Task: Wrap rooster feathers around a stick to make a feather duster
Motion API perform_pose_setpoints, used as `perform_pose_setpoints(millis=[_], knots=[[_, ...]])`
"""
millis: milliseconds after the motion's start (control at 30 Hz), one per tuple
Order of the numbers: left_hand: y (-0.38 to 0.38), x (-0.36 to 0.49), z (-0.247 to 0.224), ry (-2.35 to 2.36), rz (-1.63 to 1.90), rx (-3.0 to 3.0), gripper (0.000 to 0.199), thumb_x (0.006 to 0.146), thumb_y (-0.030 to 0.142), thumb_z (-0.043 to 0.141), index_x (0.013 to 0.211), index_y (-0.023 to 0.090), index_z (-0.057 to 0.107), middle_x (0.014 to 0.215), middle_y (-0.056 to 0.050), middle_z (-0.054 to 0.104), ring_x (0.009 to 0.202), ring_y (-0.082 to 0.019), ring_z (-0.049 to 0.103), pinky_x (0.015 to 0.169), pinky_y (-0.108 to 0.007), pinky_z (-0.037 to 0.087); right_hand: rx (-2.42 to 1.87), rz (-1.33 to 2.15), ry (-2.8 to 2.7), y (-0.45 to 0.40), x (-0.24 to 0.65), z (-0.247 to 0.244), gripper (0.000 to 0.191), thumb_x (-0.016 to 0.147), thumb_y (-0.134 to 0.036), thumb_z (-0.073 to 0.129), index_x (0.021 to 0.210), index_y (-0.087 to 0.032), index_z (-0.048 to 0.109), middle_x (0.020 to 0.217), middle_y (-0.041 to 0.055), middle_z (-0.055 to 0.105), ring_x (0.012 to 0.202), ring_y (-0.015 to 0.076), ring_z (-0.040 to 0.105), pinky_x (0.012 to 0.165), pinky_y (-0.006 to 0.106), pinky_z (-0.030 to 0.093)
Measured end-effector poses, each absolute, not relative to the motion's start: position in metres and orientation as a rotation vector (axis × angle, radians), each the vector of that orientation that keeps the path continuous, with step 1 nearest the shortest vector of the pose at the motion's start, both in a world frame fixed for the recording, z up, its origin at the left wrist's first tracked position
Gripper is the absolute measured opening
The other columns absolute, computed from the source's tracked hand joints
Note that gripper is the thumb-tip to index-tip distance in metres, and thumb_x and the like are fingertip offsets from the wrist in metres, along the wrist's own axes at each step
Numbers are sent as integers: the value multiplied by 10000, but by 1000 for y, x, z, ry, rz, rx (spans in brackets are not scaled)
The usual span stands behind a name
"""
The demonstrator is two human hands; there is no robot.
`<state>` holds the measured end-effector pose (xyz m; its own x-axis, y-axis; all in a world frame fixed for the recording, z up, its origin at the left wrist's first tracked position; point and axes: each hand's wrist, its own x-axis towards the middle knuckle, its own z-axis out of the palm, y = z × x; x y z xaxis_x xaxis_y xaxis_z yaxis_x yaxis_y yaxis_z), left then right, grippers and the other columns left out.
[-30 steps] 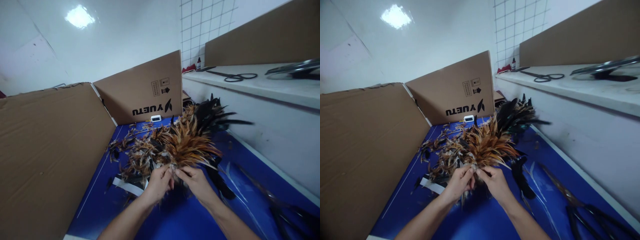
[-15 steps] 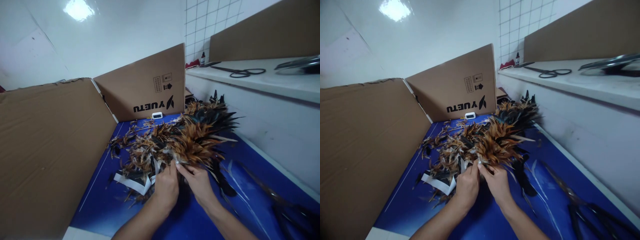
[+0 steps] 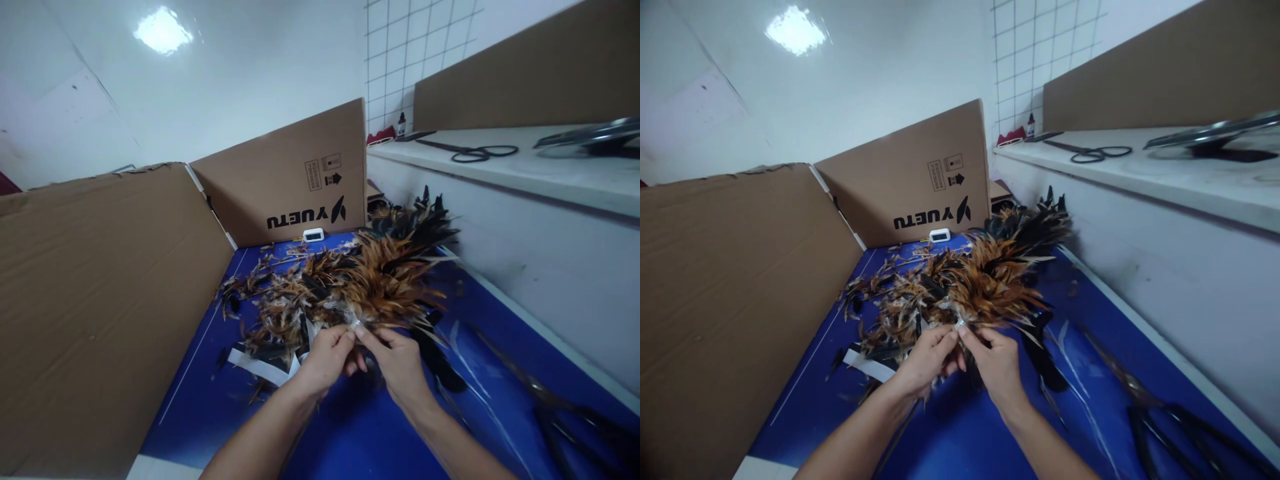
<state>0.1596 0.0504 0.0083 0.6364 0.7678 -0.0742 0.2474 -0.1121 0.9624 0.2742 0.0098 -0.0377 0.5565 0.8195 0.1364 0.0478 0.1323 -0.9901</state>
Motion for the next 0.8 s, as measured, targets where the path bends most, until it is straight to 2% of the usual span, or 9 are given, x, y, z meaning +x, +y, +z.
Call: perform_pose_setpoints(millis=[133, 300, 467, 600, 700, 800], knots=[[51, 157, 5, 999, 709, 2002, 343, 901, 308, 353, 661, 161, 548, 544, -14, 558, 457, -103, 457, 496, -220, 358, -1340, 684, -967, 12, 274, -34, 350, 771, -440, 596, 571, -157, 652, 523, -12, 575, 536, 128, 510, 535, 229, 399], [44, 157, -11, 1163, 831, 2365, 272, 911, 204, 327, 879, 168, 595, 754, -85, 645, 681, -186, 603, 637, -283, 444, -1383, 700, -982, 14, 270, -33, 300, 753, -428, 601, 684, -161, 718, 587, -2, 618, 574, 145, 534, 549, 237, 417], [34, 161, -24, 1339, 721, 2541, 309, 894, 119, 289, 991, 135, 582, 793, -128, 645, 694, -216, 614, 618, -298, 455, -1311, 816, -834, 16, 266, -37, 321, 716, -449, 635, 648, -140, 690, 616, 15, 630, 620, 166, 552, 595, 265, 439], [27, 160, -17, 1160, 859, 2228, 279, 904, 162, 310, 951, 156, 585, 760, -85, 632, 675, -179, 587, 627, -277, 436, -1273, 855, -779, 15, 265, -37, 297, 693, -423, 672, 594, -144, 643, 565, 1, 587, 566, 144, 525, 541, 245, 422], [29, 156, -9, 993, 780, 1780, 271, 917, 302, 330, 924, 165, 564, 650, -18, 572, 503, -113, 504, 491, -225, 383, -1253, 933, -775, 12, 264, -33, 311, 705, -429, 665, 570, -156, 607, 477, -27, 518, 455, 112, 463, 432, 221, 369], [37, 152, -3, 821, 599, 1333, 269, 875, 393, 397, 885, 152, 515, 609, 5, 539, 392, -67, 400, 369, -176, 244, -1224, 1021, -797, 10, 263, -30, 326, 722, -446, 648, 565, -169, 578, 395, -49, 471, 363, 97, 414, 392, 221, 340]])
